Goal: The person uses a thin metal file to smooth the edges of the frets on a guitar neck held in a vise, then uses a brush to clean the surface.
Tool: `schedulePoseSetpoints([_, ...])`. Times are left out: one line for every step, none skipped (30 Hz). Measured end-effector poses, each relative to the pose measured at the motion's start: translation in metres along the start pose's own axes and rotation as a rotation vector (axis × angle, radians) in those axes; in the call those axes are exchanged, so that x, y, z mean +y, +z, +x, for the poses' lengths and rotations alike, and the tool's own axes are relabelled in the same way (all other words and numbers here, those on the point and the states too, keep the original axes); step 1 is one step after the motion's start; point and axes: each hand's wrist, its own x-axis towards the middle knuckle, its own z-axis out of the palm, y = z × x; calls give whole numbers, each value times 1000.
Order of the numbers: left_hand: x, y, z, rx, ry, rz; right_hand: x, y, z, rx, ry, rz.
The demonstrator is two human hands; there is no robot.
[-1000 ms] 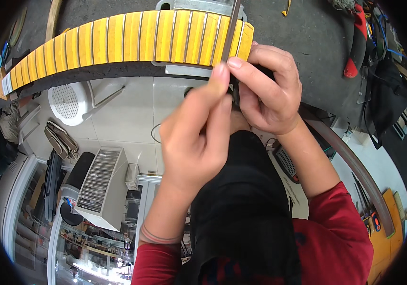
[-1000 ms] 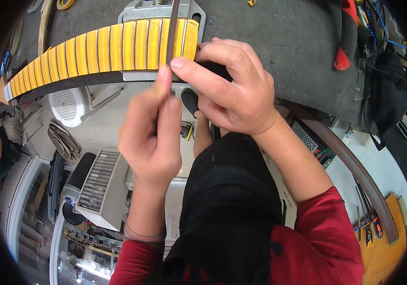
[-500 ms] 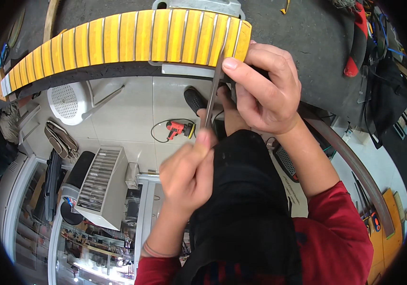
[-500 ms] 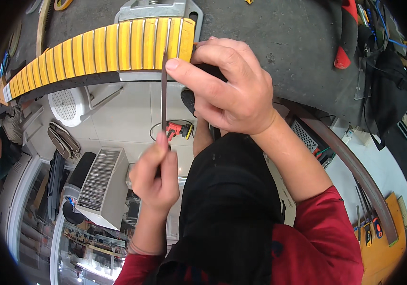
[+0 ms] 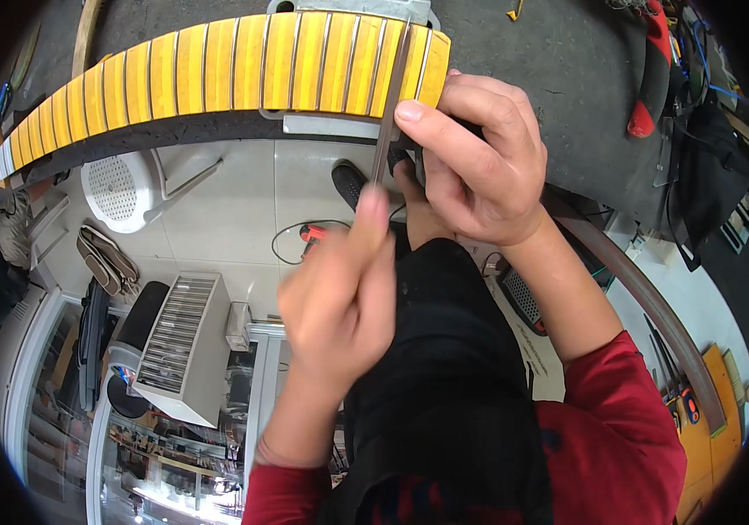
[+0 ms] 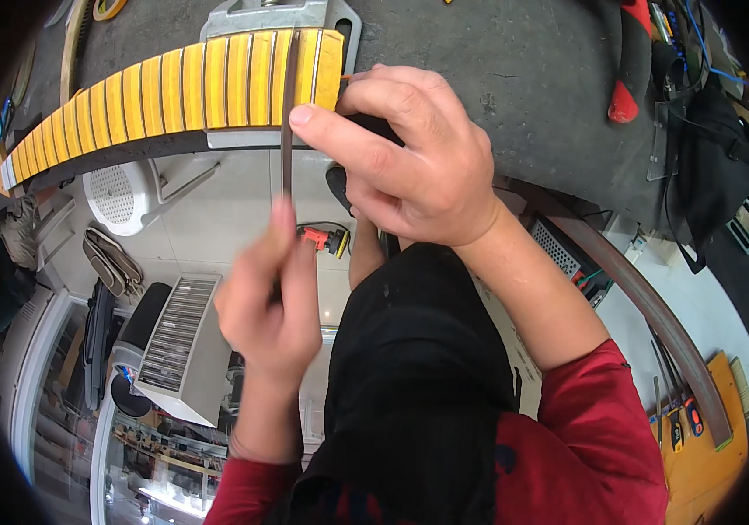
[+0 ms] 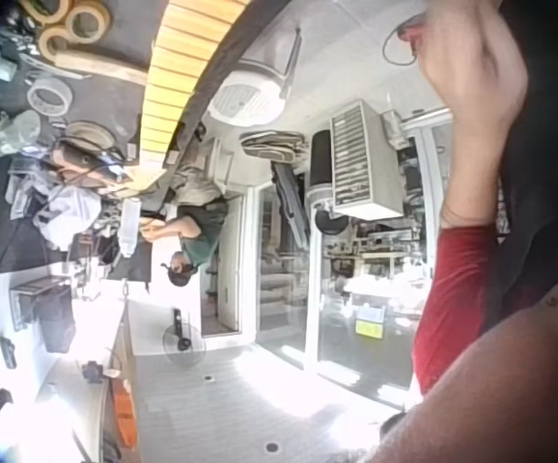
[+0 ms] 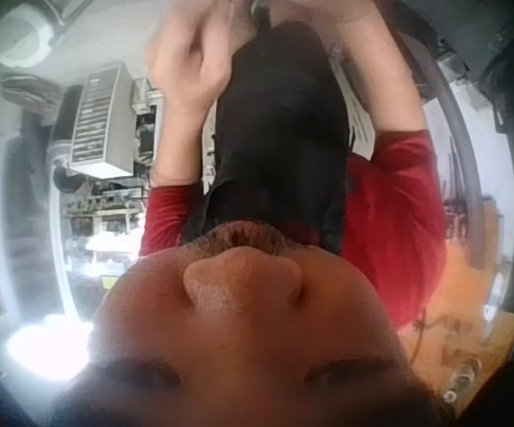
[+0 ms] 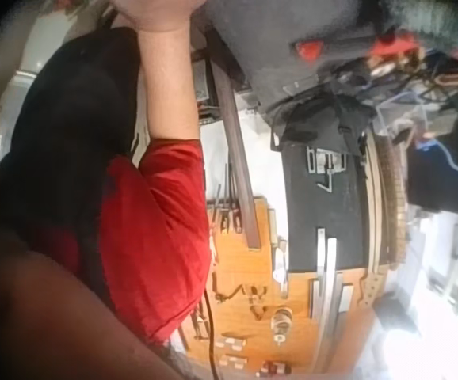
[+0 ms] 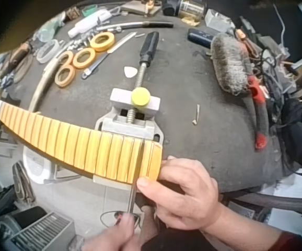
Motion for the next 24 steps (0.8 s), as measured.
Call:
schedulePoseSetpoints([3, 4, 20, 15, 17, 7, -1, 0, 4, 9, -2, 0])
schedulePoseSetpoints([2, 11, 38, 30, -20, -90, -1, 0, 4, 15, -5, 3])
schedulePoseSetpoints([3, 9, 37, 19, -32, -102, -2, 0, 5, 21, -3, 11])
schedulePoseSetpoints([3, 9, 36, 6, -44, -120, 0, 0, 5, 26, 1, 14])
schedulePoseSetpoints([1, 2, 14, 0, -43, -127, 2, -1, 3, 25, 4, 8])
schedulePoseSetpoints([-2, -8, -14, -25, -15, -39, 2, -3, 4, 17, -5, -9])
schedulePoseSetpoints([-2, -10, -21, -40, -8, 5, 1, -2, 2, 8, -5, -14])
schedulePoseSetpoints([-1, -12, -25, -55, 2, 52, 1, -1, 0, 2, -5, -18])
schedulePoseSetpoints([-2, -11, -27, -31, -8, 20, 2, 2, 0, 15, -18, -13])
schedulePoseSetpoints([0, -7, -15, -15, -14, 5, 2, 3, 1, 20, -27, -9])
schedulePoseSetpoints([0, 0, -5, -5, -20, -19, 5, 2, -2, 21, -32, -12])
schedulePoseSetpoints([-1, 7, 24, 18, -4, -70, 3, 3, 3, 35, -42, -2])
schedulePoseSetpoints([-1, 10, 29, 30, -2, -96, 3, 2, 5, 35, -41, 5])
schedulePoseSetpoints([-3, 12, 34, 39, 5, -123, 3, 2, 7, 39, -40, 8])
schedulePoseSetpoints([-6, 10, 24, 58, 52, -66, 2, 0, 8, 39, -39, 8])
schedulePoseSetpoints([-9, 8, 8, 62, 80, -45, 1, -1, 6, 31, -40, -2])
schedulePoseSetpoints([-15, 4, -9, 70, 104, -22, 2, 0, 2, 24, -37, -10])
schedulePoseSetpoints([-12, -11, -37, -12, 35, -22, 2, 0, 3, 23, -37, -16])
schedulePoseSetpoints([-10, -13, -37, -50, -2, -26, 1, 2, 2, 31, -42, -18])
schedulePoseSetpoints([-6, -14, -35, -90, -40, -27, 1, 2, 1, 33, -45, -20])
schedulePoseSetpoints([-11, -7, -27, -44, 24, -4, 2, 1, 0, 34, -47, -24])
schedulePoseSetpoints([-11, 1, -9, -22, 56, 5, 2, 1, -1, 29, -43, -22])
schedulePoseSetpoints([-8, 5, 12, 2, 90, 24, 2, 1, 2, 33, -43, -18])
schedulePoseSetpoints([-5, 9, 32, 24, 26, -88, 0, 3, 6, 38, -45, -8])
